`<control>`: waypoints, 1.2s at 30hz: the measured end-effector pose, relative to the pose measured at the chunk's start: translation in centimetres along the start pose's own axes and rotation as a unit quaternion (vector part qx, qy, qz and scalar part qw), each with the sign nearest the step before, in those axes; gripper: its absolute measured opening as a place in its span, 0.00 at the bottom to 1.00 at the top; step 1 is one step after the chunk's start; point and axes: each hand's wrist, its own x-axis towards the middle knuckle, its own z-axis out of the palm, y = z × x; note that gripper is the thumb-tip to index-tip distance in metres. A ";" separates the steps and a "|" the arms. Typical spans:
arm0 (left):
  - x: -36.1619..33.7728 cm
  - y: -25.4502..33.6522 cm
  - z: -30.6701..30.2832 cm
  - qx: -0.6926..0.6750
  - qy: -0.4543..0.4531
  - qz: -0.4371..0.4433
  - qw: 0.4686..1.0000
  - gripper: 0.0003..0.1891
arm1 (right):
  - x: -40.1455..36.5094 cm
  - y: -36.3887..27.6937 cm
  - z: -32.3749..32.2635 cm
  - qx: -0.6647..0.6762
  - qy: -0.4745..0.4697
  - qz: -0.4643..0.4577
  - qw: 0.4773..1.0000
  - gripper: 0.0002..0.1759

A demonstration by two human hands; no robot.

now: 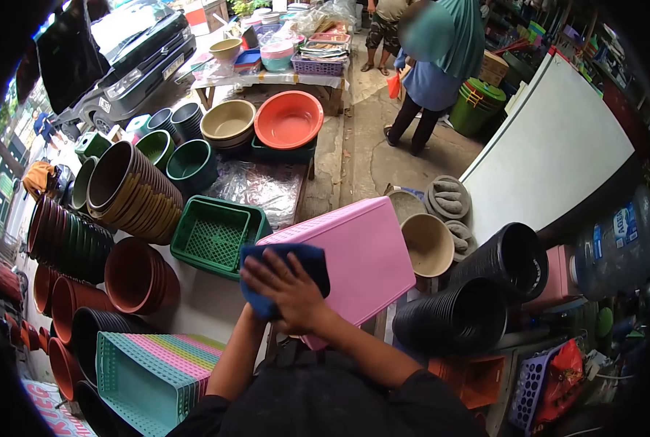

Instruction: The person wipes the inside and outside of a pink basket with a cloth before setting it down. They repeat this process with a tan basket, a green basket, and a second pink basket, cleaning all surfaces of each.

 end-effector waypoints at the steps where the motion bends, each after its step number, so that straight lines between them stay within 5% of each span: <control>1: 1.8 3.8 -1.6 0.110 0.044 -0.244 0.963 0.49 | -0.5 -0.4 0.1 -0.012 -0.025 -0.035 0.999 0.56; 2: 2.6 6.1 -2.4 0.213 0.087 -0.467 0.854 0.48 | -0.8 -0.7 0.3 -0.022 -0.053 -0.071 0.996 0.57; 3: 3.5 6.3 -0.7 0.167 0.040 -0.504 0.846 0.49 | -1.5 2.9 -0.2 -0.015 -0.046 0.013 0.999 0.54; 5: 3.4 7.5 -1.1 0.187 0.068 -0.497 0.845 0.51 | -3.3 10.7 -0.9 -0.030 0.127 0.120 0.984 0.45; 6: 3.3 7.8 -1.1 0.204 0.074 -0.491 0.844 0.52 | -4.4 13.2 -1.2 -0.135 0.143 0.202 0.959 0.42; 7: 3.1 7.9 -1.1 0.206 0.075 -0.490 0.844 0.52 | -5.1 13.4 -2.3 -0.084 0.114 0.321 0.937 0.42; 8: 3.1 7.6 -1.3 0.209 0.094 -0.479 0.847 0.52 | -5.8 13.0 -1.2 -0.084 0.116 0.319 0.937 0.42; 10: 2.9 6.9 -1.8 0.210 0.114 -0.468 0.851 0.52 | -8.3 10.1 3.4 -0.055 0.117 0.128 0.983 0.45; 12: 2.6 5.7 -2.7 0.188 0.139 -0.428 0.873 0.49 | -8.5 1.3 3.8 0.063 0.001 0.048 0.997 0.52; 14: 2.8 5.7 -3.7 0.197 0.142 -0.413 0.878 0.49 | -9.5 -2.7 2.2 0.005 -0.161 -0.048 0.986 0.59; 16: 2.3 6.5 -3.0 0.167 0.152 -0.427 0.876 0.49 | -11.5 0.6 2.9 0.023 -0.084 -0.017 0.996 0.61; 18: 2.1 7.1 -2.5 0.144 0.134 -0.438 0.877 0.49 | -13.2 6.0 1.9 -0.052 -0.002 0.100 0.994 0.44; 19: 2.0 7.5 -2.1 0.150 0.138 -0.461 0.864 0.51 | -14.5 9.5 2.0 0.051 0.117 0.147 0.981 0.38; 22: 1.0 8.1 -2.3 0.173 0.158 -0.486 0.842 0.51 | -15.6 16.8 1.0 0.033 0.188 0.313 0.930 0.31; 24: 0.7 8.3 -2.9 0.195 0.168 -0.484 0.837 0.50 | -17.2 21.6 3.7 0.233 0.313 0.327 0.861 0.30; 25: 0.5 8.6 -3.3 0.217 0.177 -0.479 0.832 0.51 | -16.8 20.8 2.9 0.236 0.309 0.324 0.862 0.30; 28: 0.4 9.2 -2.4 0.251 0.200 -0.455 0.831 0.48 | -15.6 15.8 -0.7 0.298 0.411 0.420 0.752 0.27; 30: -0.1 9.6 -2.2 0.261 0.212 -0.437 0.834 0.44 | -15.3 14.4 -1.0 0.296 0.452 0.291 0.790 0.25; 34: -1.3 7.8 2.4 0.401 0.104 -0.357 0.837 0.17 | -13.0 7.7 -3.5 0.330 0.337 0.304 0.828 0.19; 36: -2.4 6.6 5.6 0.531 -0.004 -0.427 0.732 0.13 | -11.9 5.5 -3.4 0.352 0.307 0.301 0.831 0.17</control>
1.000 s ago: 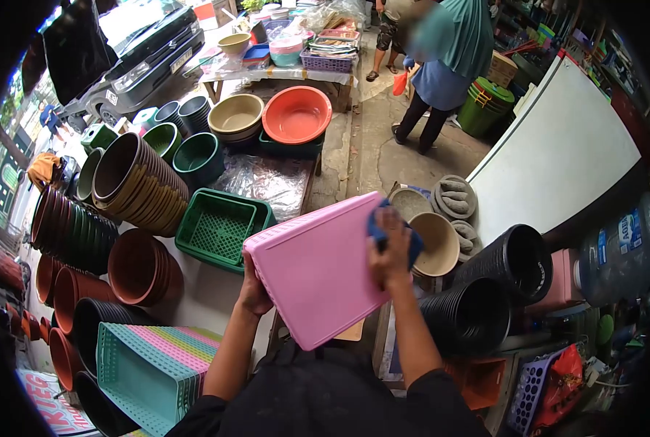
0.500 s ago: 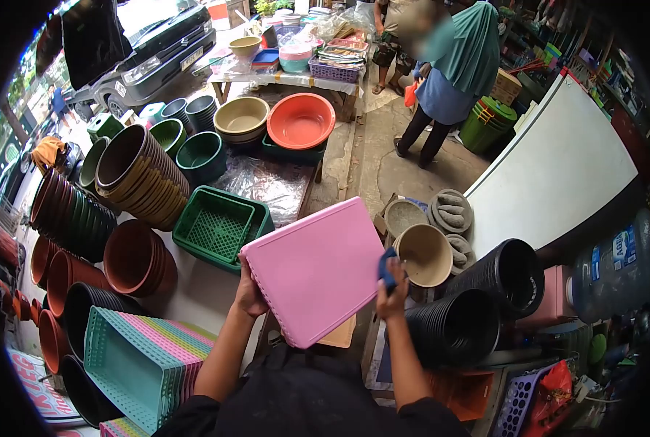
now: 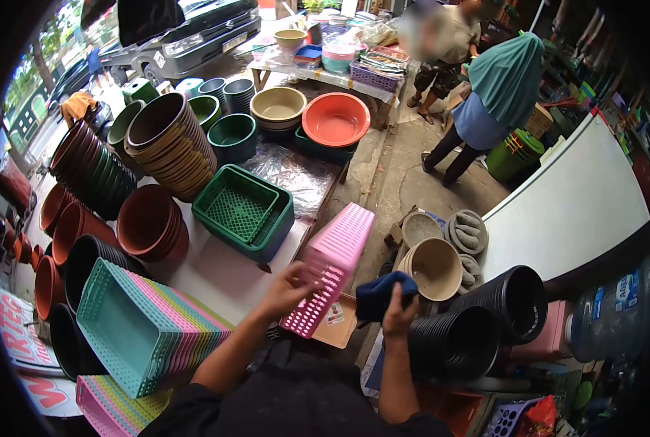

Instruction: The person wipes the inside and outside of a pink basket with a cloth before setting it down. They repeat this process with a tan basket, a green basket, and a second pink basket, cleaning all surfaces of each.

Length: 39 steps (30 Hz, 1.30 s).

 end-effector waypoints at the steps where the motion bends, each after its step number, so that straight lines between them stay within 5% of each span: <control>1: -0.3 -0.7 1.4 0.054 -0.028 0.036 0.998 0.12 | -0.2 -2.3 1.0 0.010 -0.029 -0.016 0.999 0.21; 5: -1.7 -2.0 5.1 0.299 -0.031 0.214 0.929 0.14 | -0.1 -2.3 0.3 -0.099 -0.166 0.111 0.975 0.25; 8: -2.8 -4.1 6.0 0.411 -0.025 0.199 0.889 0.12 | -0.2 -2.7 -1.2 -0.091 -0.226 0.202 0.949 0.23; 13: -5.1 -6.4 7.9 0.467 -0.056 0.192 0.861 0.12 | -1.6 -1.1 -2.6 -0.048 -0.282 0.262 0.922 0.34; 18: -7.6 -5.8 6.8 0.487 -0.028 0.251 0.836 0.15 | -2.3 -0.5 -2.9 0.031 -0.299 0.240 0.923 0.34; 21: -10.9 -5.7 3.4 0.498 -0.009 0.202 0.843 0.19 | -1.3 0.5 -2.0 0.094 -0.332 0.287 0.893 0.41; 26: -14.9 -8.7 0.2 0.500 0.050 0.134 0.854 0.24 | -0.3 4.5 3.9 0.081 -0.443 0.257 0.855 0.37; 29: -14.8 -10.3 -0.7 0.444 0.078 0.019 0.893 0.25 | -0.4 7.8 8.7 0.107 -0.480 0.278 0.825 0.36; 31: -14.0 -11.7 -2.2 0.436 0.143 -0.029 0.888 0.24 | -1.2 10.2 11.7 0.041 -0.408 0.280 0.868 0.31; 35: -12.3 -15.8 -4.8 0.402 0.234 -0.020 0.885 0.27 | -3.6 13.1 15.3 -0.092 -0.415 0.271 0.863 0.29; 39: -11.4 -17.8 -5.8 0.408 0.233 -0.066 0.880 0.28 | -7.0 16.0 17.8 -0.045 -0.385 0.237 0.891 0.28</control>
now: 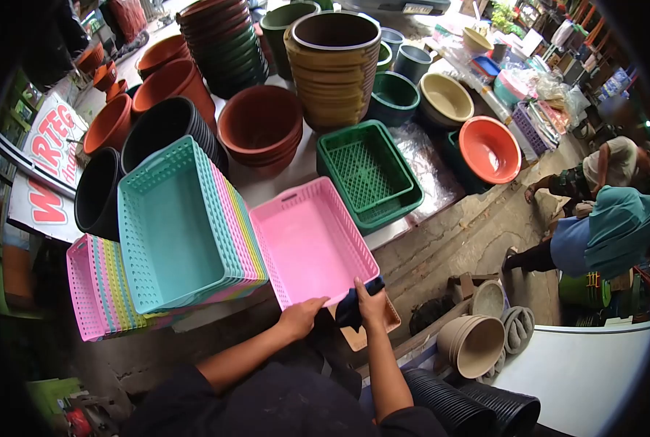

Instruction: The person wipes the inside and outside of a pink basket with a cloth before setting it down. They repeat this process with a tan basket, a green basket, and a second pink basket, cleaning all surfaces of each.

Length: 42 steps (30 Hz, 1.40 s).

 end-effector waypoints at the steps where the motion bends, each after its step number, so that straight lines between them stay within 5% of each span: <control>1: 0.4 -0.5 0.4 0.007 0.000 -0.012 1.000 0.28 | 0.8 1.3 0.4 -0.010 0.002 0.003 1.000 0.28; 5: 3.8 -4.1 2.2 0.031 0.007 -0.030 0.999 0.28 | 3.4 4.1 3.0 -0.030 0.065 0.082 0.994 0.25; 9: 6.1 -8.5 4.5 0.050 0.008 -0.072 0.996 0.28 | 6.2 5.9 5.3 -0.074 0.029 0.170 0.982 0.23; 11: 7.1 -10.3 5.4 0.061 0.008 -0.082 0.995 0.28 | 8.0 9.2 6.5 -0.054 0.054 0.113 0.991 0.24; 24: 11.2 -18.1 10.1 0.062 0.018 -0.124 0.990 0.28 | 12.7 18.9 8.0 -0.030 0.031 0.095 0.995 0.24; 34: 12.2 -19.6 11.6 0.083 0.072 -0.075 0.991 0.28 | 14.0 18.5 8.6 0.049 0.028 0.098 0.994 0.21; 42: 13.2 -19.6 11.0 0.082 0.033 -0.095 0.992 0.29 | 15.2 17.8 8.1 -0.006 0.015 0.119 0.993 0.22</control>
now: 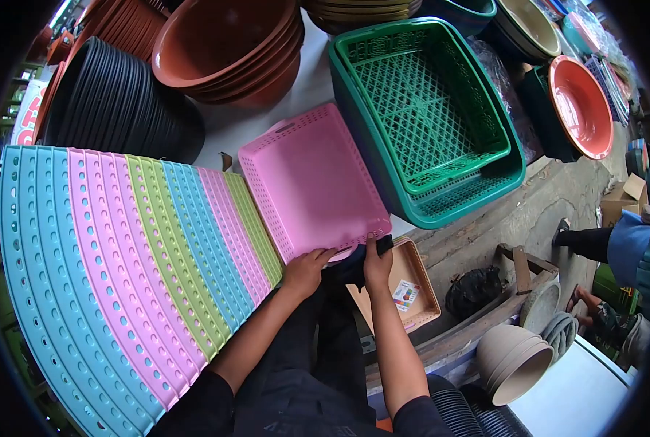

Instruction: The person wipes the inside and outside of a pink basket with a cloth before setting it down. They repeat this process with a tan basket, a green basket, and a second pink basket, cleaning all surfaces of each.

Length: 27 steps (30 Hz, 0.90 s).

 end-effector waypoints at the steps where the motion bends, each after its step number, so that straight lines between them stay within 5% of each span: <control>1: 0.0 0.0 -0.1 0.001 0.002 0.002 1.000 0.28 | 0.0 0.1 0.0 -0.003 0.000 -0.015 1.000 0.22; 3: 0.2 0.0 -0.2 0.003 0.010 0.016 1.000 0.27 | -0.1 0.4 -0.3 0.016 0.013 -0.039 0.999 0.20; 5: 0.2 0.3 -0.6 0.004 0.011 0.037 0.999 0.26 | -0.8 0.1 -1.6 0.000 -0.022 0.045 0.999 0.18; 7: 0.1 1.4 -0.6 -0.054 0.064 0.029 0.996 0.22 | -3.2 0.0 -3.3 0.002 0.000 0.036 0.999 0.25; 8: -0.3 2.0 -0.2 0.000 0.135 0.075 0.988 0.19 | -4.0 2.2 -4.9 -0.034 0.014 0.025 0.999 0.29; 11: -2.2 4.3 0.0 0.018 0.165 0.155 0.974 0.19 | -8.6 5.7 -9.5 -0.026 0.075 0.015 0.997 0.33; 15: -4.8 6.1 3.6 -0.064 0.024 0.200 0.977 0.17 | -14.5 11.2 -15.8 0.057 0.124 0.158 0.978 0.31; 17: -5.0 7.2 5.9 -0.070 -0.036 0.207 0.975 0.16 | -16.1 14.7 -18.1 0.056 0.234 0.267 0.933 0.25; 20: -4.1 8.9 10.1 -0.037 -0.230 0.164 0.959 0.17 | -17.4 17.8 -19.5 0.086 0.350 0.282 0.889 0.21; 27: 3.0 9.9 26.8 0.018 -0.311 0.168 0.935 0.22 | -16.5 23.0 -18.5 0.243 0.379 0.221 0.865 0.20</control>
